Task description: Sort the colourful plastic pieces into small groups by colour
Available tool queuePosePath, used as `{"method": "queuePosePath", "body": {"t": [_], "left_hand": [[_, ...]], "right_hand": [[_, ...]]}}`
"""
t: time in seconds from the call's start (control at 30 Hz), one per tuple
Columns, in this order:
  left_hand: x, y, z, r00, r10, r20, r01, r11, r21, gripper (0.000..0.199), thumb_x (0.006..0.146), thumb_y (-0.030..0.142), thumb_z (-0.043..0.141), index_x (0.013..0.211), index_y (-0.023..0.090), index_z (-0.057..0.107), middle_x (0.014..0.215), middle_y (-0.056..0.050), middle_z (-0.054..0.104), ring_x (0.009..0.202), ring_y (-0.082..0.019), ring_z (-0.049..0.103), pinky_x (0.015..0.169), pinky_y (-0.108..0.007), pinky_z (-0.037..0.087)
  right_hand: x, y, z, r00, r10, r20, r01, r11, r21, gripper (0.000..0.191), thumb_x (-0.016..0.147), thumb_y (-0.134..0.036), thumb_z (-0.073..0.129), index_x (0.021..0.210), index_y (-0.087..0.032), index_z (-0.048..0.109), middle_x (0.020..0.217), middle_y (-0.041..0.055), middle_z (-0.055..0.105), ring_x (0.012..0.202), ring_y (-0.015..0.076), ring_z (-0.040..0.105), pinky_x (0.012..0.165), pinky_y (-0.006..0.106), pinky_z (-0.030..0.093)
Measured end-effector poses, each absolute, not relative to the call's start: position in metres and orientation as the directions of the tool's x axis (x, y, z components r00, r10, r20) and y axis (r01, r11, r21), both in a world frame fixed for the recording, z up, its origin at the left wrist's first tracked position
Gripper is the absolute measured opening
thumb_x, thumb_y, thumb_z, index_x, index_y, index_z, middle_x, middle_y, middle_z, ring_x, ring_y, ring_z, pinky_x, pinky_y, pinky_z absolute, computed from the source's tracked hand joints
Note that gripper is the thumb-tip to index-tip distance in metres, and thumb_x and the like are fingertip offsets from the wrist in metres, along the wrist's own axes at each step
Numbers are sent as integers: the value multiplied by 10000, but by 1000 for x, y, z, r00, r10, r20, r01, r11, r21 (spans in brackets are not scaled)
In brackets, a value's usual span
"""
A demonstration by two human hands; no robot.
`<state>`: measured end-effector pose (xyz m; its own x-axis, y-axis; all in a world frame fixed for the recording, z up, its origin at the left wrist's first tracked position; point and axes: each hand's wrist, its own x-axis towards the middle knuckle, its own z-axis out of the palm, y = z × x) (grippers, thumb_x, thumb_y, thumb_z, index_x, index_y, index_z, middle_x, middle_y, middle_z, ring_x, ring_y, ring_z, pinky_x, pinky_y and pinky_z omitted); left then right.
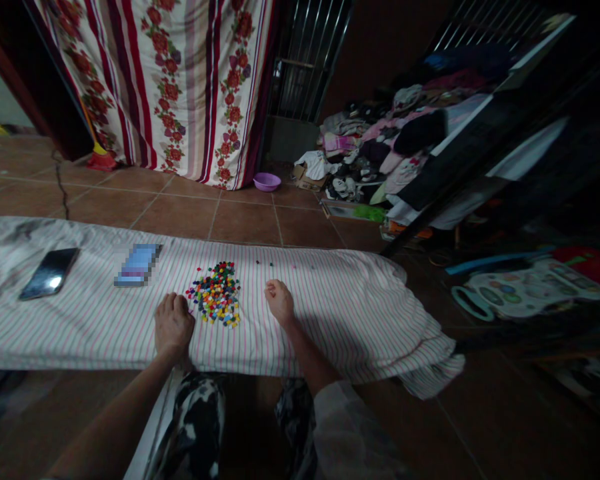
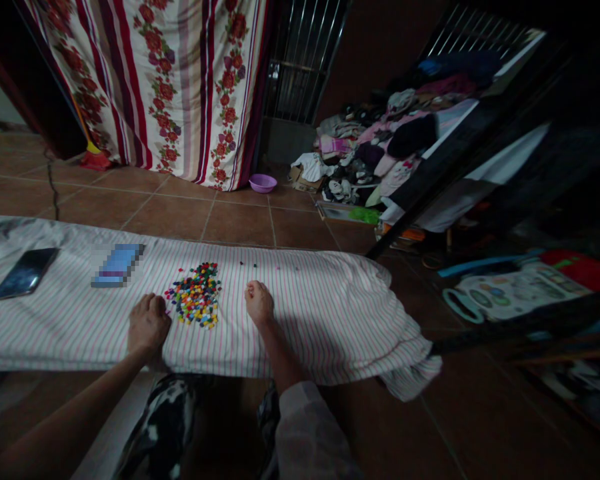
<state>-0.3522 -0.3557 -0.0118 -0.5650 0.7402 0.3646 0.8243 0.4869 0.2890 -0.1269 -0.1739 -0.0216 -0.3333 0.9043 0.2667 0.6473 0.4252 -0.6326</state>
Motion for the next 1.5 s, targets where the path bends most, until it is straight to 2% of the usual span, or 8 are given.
{"method": "queuePosePath", "body": {"t": [0.2,0.47,0.77,1.03,1.13,1.3,1.5], "left_hand": [[-353,-356,-10,-559,749,357,828,477,296,247,780,138,447,991,161,574,1201,-183,584,1229,-318,487,1040,-489,399],[-353,-355,-11,-556,759,339,831,499,244,220,787,143,450,975,164,562,1163,-170,595,1205,-315,501,1033,-478,406],[-356,-356,-18,-539,762,358,842,487,231,225,806,151,455,1002,148,567,1242,-195,574,1259,-324,478,1048,-482,399],[-355,-355,-17,-553,746,371,833,484,269,228,807,136,454,997,166,577,1230,-181,581,1260,-319,480,1049,-493,396],[-355,-355,-16,-549,750,369,836,483,261,208,815,133,438,968,165,577,1195,-176,594,1239,-313,494,1039,-480,405],[-354,-355,-18,-552,745,375,834,497,241,230,810,133,444,999,150,574,1245,-188,578,1267,-320,478,1066,-480,387],[-353,-354,-17,-570,731,375,822,495,282,232,802,137,450,995,176,572,1205,-154,591,1264,-303,479,1074,-482,378]], "right_hand": [[-119,-174,-23,-323,906,273,687,423,-591,160,862,-158,517,934,-196,655,930,48,670,764,142,626,773,264,492],[-114,-181,-34,-316,895,315,656,446,-609,166,875,-150,492,940,-171,644,934,73,651,801,157,622,788,266,489],[-118,-184,-40,-249,903,350,657,423,-624,169,855,-169,474,955,-180,609,927,70,660,802,170,620,770,283,482],[-132,-176,-26,-317,899,303,689,438,-578,117,893,-207,484,917,-212,598,918,31,669,814,152,621,738,252,440],[-141,-171,-22,-328,898,294,690,441,-574,118,898,-208,487,930,-213,601,932,28,671,831,151,618,741,252,430],[-152,-162,-19,-316,906,282,724,422,-546,99,907,-206,507,923,-220,603,928,27,670,859,158,606,747,257,412],[-156,-157,-21,-333,906,261,763,422,-490,98,907,-191,521,896,-228,611,915,42,656,922,182,578,794,273,406]]}}
